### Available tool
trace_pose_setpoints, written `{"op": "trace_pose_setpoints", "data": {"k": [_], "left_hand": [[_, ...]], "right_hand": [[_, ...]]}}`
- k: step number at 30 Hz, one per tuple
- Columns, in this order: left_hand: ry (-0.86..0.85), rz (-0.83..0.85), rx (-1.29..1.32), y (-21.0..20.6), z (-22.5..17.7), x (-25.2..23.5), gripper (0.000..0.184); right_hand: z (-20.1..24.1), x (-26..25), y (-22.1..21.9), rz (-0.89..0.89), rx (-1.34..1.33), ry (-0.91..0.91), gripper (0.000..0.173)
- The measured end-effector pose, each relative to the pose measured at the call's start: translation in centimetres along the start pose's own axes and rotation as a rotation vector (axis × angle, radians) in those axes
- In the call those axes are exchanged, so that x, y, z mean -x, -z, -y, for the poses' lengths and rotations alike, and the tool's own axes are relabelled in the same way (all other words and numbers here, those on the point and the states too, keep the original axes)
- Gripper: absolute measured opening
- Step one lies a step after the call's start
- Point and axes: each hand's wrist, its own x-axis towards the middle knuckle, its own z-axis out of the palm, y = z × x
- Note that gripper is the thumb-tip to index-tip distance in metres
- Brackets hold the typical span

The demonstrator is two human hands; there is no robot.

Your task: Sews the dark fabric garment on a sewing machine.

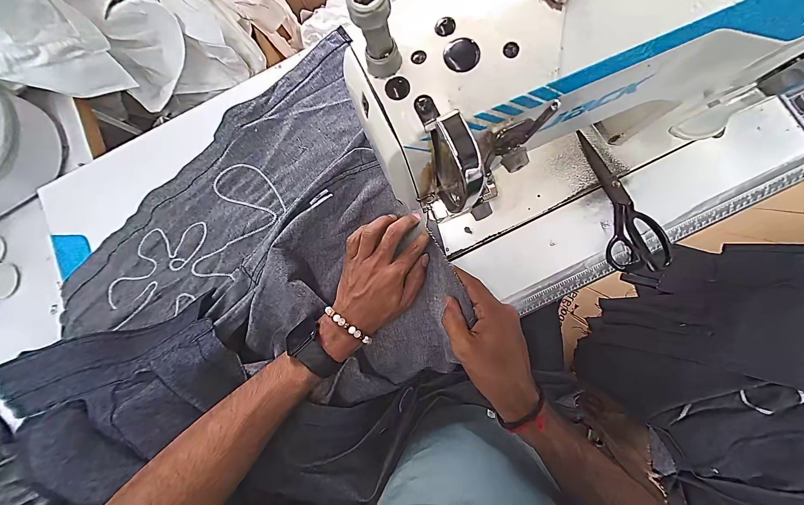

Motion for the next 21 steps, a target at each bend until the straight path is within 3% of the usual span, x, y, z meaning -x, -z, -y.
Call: {"op": "trace_pose_setpoints", "data": {"k": [15,21], "left_hand": [[-0.084,-0.054,-0.061,0.2,1.2,-0.8,0.036],[-0.022,-0.041,-0.076,0.2,-1.0,-0.1,0.035]], "right_hand": [[-0.3,-1.5,-0.1,-0.029,0.094,-0.019,0.040],[-0.3,-2.2,-0.3,-0.049,0.135,-0.003,0.040]]}}
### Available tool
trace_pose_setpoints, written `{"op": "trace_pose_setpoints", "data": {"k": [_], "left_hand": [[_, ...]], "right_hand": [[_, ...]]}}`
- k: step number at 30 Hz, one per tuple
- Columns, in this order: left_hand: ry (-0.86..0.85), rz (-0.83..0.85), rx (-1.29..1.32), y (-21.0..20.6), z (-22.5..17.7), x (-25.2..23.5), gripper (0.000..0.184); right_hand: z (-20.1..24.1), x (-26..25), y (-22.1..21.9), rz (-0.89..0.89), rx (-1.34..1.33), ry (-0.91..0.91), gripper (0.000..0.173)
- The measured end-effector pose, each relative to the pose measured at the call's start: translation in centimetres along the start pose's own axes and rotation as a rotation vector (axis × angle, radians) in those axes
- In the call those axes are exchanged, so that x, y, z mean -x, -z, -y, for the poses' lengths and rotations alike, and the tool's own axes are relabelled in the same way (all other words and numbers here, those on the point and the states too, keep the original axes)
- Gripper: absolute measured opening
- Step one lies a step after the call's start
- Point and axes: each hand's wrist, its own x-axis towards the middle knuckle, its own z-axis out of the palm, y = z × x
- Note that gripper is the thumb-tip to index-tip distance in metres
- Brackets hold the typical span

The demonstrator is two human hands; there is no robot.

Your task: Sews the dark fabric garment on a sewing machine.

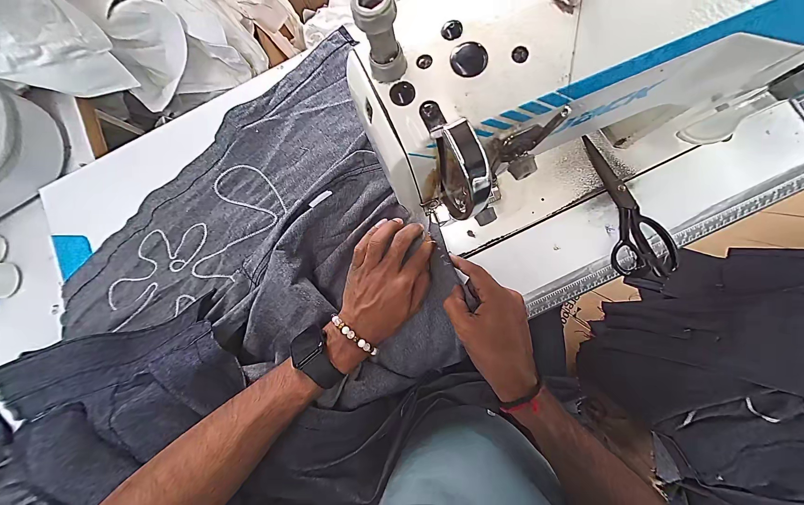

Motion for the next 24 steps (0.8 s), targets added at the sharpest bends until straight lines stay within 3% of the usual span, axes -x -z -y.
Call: {"op": "trace_pose_setpoints", "data": {"k": [6,11,16,21,24], "left_hand": [[-0.156,0.007,0.001,0.2,2.5,-1.0,0.037],[0.141,0.050,0.010,-0.3,-2.5,0.2,0.046],[-0.031,0.007,-0.001,-0.2,0.3,-0.3,0.041],[0.165,0.054,-0.073,-0.3,-3.6,0.6,0.049],[0.122,0.031,-0.038,-0.5,-2.0,0.5,0.046]], "right_hand": [[0.4,-0.5,-0.1,0.000,0.062,-0.008,0.035],[0.1,-0.1,0.0,-0.009,0.120,0.062,0.035],[-0.6,0.2,0.2,-0.026,0.113,0.123,0.035],[-0.5,0.1,0.3,-0.016,0.117,0.131,0.036],[-0.4,0.2,0.7,-0.014,0.131,0.142,0.037]]}}
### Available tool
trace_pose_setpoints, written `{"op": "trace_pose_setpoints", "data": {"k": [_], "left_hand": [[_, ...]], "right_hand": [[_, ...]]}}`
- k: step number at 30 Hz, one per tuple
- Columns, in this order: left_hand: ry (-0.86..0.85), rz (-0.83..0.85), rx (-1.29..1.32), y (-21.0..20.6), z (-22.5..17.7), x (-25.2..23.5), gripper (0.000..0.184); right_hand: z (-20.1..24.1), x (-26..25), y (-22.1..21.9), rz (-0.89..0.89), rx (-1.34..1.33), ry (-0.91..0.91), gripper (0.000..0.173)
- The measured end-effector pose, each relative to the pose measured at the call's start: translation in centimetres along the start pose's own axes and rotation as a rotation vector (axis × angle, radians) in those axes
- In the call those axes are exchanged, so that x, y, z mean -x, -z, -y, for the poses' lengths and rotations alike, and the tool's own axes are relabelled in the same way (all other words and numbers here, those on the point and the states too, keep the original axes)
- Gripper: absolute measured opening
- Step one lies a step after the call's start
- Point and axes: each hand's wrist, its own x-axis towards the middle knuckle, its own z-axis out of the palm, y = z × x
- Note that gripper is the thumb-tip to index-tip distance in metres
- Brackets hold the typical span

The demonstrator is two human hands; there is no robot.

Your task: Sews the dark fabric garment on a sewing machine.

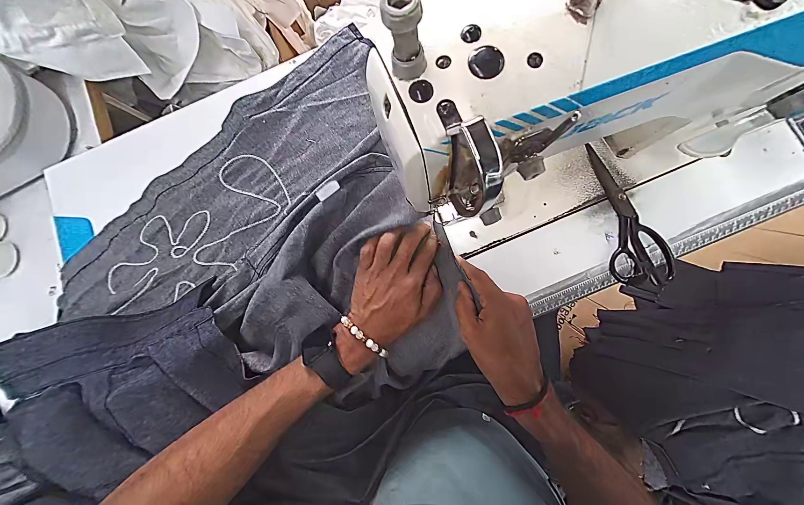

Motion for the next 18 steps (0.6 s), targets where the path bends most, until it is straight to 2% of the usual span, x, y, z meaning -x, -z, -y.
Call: {"op": "trace_pose_setpoints", "data": {"k": [11,18], "left_hand": [[-0.296,-0.088,0.013,0.7,4.8,-2.4,0.033],[-0.482,-0.097,0.037,1.2,6.7,-4.1,0.030]], "right_hand": [[0.5,-0.5,-0.4,-0.014,0.038,0.022,0.037],[0.8,-2.7,-1.3,-0.025,0.092,0.042,0.038]]}}
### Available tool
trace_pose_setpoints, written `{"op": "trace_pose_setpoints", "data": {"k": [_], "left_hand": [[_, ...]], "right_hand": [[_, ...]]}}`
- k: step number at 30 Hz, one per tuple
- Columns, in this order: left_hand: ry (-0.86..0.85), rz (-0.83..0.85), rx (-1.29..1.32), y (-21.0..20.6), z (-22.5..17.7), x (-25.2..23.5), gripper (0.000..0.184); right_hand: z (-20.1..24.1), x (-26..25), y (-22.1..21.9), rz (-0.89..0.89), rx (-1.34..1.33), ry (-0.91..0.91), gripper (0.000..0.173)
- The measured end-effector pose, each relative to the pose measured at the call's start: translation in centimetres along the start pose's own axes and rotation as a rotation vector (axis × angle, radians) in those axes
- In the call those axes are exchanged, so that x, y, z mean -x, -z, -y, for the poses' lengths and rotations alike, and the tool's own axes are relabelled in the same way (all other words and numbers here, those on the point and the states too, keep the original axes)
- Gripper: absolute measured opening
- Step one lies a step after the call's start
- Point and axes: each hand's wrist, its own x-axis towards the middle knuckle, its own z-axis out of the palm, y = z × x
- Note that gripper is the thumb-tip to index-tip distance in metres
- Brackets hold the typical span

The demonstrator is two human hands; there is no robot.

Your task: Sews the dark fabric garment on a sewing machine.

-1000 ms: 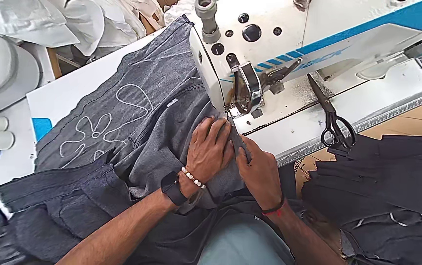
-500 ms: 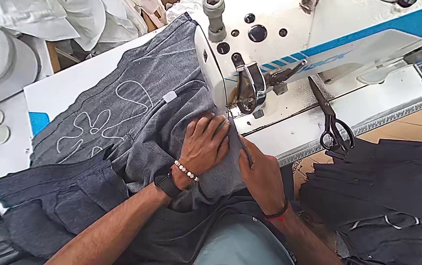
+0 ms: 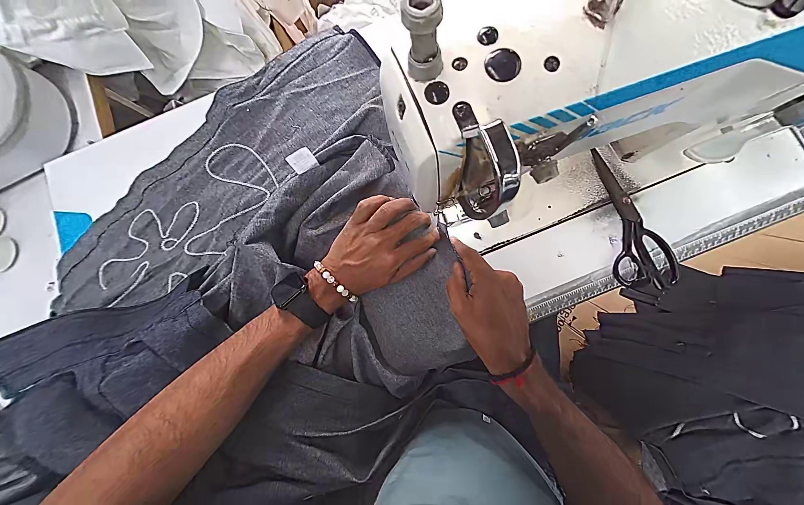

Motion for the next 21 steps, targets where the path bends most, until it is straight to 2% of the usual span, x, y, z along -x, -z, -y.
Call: {"op": "trace_pose_setpoints", "data": {"k": [1,3,5,6,11,21], "left_hand": [[0.026,0.020,0.003,0.2,-0.6,-0.1,0.030],[0.213,0.075,0.022,0.3,-3.7,-0.4,0.033],[0.441,0.143,0.060,-0.4,-7.3,0.1,0.048],[0.486,0.156,0.051,-0.7,-8.1,0.5,0.053],[0.376,0.103,-0.005,-0.7,-6.1,1.0,0.046],[0.176,0.061,0.015,-0.3,-1.8,1.0,0.037]], "right_hand": [[-0.1,-0.3,-0.3,-0.002,0.005,0.000,0.039],[-0.3,-0.6,-0.3,0.028,-0.016,-0.007,0.040],[-0.6,0.0,0.8,0.115,-0.072,-0.025,0.040],[-0.7,0.6,1.6,0.145,-0.094,-0.024,0.039],[-0.3,3.7,4.7,0.131,-0.117,0.017,0.039],[1.0,3.5,4.5,0.067,0.001,0.055,0.038]]}}
